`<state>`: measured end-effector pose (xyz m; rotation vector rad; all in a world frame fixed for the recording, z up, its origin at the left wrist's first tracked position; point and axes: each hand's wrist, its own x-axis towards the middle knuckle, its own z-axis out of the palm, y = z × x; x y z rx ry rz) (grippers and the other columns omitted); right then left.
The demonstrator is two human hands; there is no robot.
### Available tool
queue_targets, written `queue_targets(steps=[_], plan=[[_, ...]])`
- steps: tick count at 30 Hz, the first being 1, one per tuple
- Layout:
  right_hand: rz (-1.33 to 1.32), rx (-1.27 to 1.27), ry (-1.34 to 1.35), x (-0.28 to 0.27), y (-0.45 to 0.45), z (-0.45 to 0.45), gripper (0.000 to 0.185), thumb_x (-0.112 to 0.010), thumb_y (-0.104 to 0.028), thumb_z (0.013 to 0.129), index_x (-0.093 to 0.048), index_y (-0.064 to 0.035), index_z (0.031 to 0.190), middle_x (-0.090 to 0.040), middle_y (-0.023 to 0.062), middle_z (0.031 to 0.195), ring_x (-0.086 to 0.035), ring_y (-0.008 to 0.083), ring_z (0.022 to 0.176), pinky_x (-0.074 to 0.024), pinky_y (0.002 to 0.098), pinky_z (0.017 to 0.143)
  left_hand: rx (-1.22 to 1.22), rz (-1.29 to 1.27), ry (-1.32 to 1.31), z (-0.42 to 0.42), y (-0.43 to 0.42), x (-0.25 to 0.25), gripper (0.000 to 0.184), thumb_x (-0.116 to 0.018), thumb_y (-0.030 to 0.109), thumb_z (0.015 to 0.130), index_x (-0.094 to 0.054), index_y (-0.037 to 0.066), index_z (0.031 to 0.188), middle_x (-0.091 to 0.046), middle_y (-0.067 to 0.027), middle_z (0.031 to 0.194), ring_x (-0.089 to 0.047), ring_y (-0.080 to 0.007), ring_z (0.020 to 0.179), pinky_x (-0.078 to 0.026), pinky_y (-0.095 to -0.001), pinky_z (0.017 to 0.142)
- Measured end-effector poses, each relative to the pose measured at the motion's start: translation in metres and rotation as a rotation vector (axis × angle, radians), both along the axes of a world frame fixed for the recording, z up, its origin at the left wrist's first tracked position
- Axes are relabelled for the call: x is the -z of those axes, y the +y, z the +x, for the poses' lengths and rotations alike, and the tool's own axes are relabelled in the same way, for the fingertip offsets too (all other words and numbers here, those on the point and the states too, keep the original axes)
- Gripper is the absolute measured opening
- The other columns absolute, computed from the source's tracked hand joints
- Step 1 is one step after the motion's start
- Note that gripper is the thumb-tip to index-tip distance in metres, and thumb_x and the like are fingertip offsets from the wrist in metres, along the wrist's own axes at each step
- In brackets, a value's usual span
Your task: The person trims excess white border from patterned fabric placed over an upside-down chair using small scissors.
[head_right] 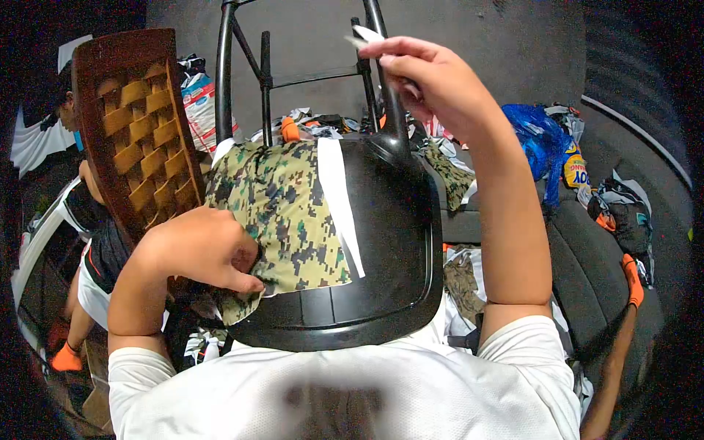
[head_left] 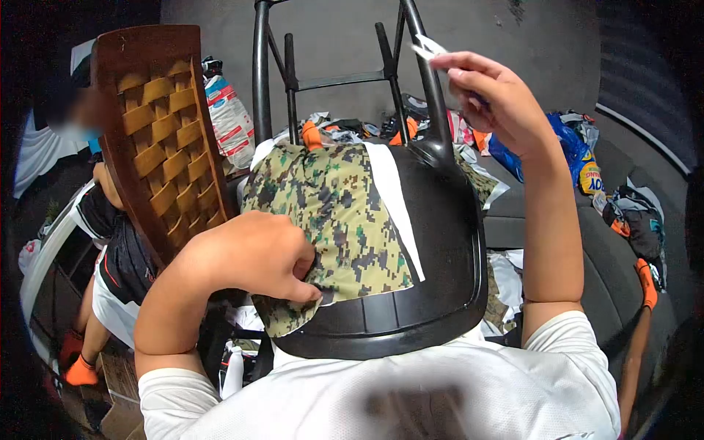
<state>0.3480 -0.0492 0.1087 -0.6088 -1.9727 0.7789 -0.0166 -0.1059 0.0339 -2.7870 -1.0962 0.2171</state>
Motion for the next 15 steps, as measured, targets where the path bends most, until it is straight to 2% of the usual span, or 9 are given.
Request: queue_targets(steps=[2, 8, 12, 14, 15], plan=[[-0.044, -0.238, 0.212, 0.001, 0.014, 0.011, 0.042, -0.061, -0.019, 0.109, -0.061, 0.0035, 0.145, -0.075, 0.0112, 0.097, -0.061, 0.0087, 0.061, -0.0431, 0.0138, 0.050, -0.007, -0.013, 0.006, 0.000, 0.000, 0.000, 0.038, -0.073, 0.040, 0.094, -0.076, 0.005, 0.081, -0.076, -0.0104, 0.075, -0.068, -0.0377, 0.067, -0.054, -0.0418, 0.063], [-0.124, -0.177, 0.519, 0.002, -0.023, -0.001, 0.055, -0.064, -0.027, 0.109, -0.051, 0.0030, 0.153, -0.075, 0.0125, 0.107, -0.070, 0.0123, 0.067, -0.0462, 0.0142, 0.051, 0.083, -0.024, -0.033, 0.004, 0.004, 0.001, 0.035, -0.073, 0.035, 0.095, -0.074, 0.005, 0.077, -0.075, -0.0086, 0.072, -0.066, -0.0337, 0.061, -0.052, -0.0393, 0.060], [-0.087, -0.143, 0.617, 0.032, -0.053, -0.014, 0.054, -0.066, -0.032, 0.108, -0.054, 0.0037, 0.147, -0.076, 0.0140, 0.106, -0.075, 0.0155, 0.074, -0.0462, 0.0151, 0.052, 0.184, -0.480, -0.283, 0.020, -0.008, 0.001, 0.028, -0.073, 0.027, 0.091, -0.072, 0.003, 0.075, -0.073, -0.0104, 0.070, -0.064, -0.0327, 0.058, -0.052, -0.0392, 0.059], [0.239, 0.038, 0.283, 0.068, -0.045, 0.007, 0.051, -0.066, -0.033, 0.108, -0.057, 0.0039, 0.141, -0.076, 0.0155, 0.107, -0.074, 0.0179, 0.075, -0.0491, 0.0193, 0.054, 0.220, -0.463, -0.314, 0.025, -0.013, 0.009, 0.030, -0.073, 0.028, 0.092, -0.071, 0.003, 0.074, -0.072, -0.0099, 0.069, -0.063, -0.0320, 0.056, -0.052, -0.0392, 0.059], [0.237, 0.040, 0.283, 0.088, -0.045, 0.013, 0.051, -0.066, -0.033, 0.108, -0.057, 0.0039, 0.141, -0.076, 0.0155, 0.107, -0.074, 0.0179, 0.075, -0.0491, 0.0193, 0.054, 0.256, -0.444, -0.341, 0.028, -0.015, 0.014, 0.033, -0.074, 0.029, 0.092, -0.069, 0.003, 0.072, -0.071, -0.0095, 0.067, -0.062, -0.0312, 0.054, -0.051, -0.0392, 0.058]])
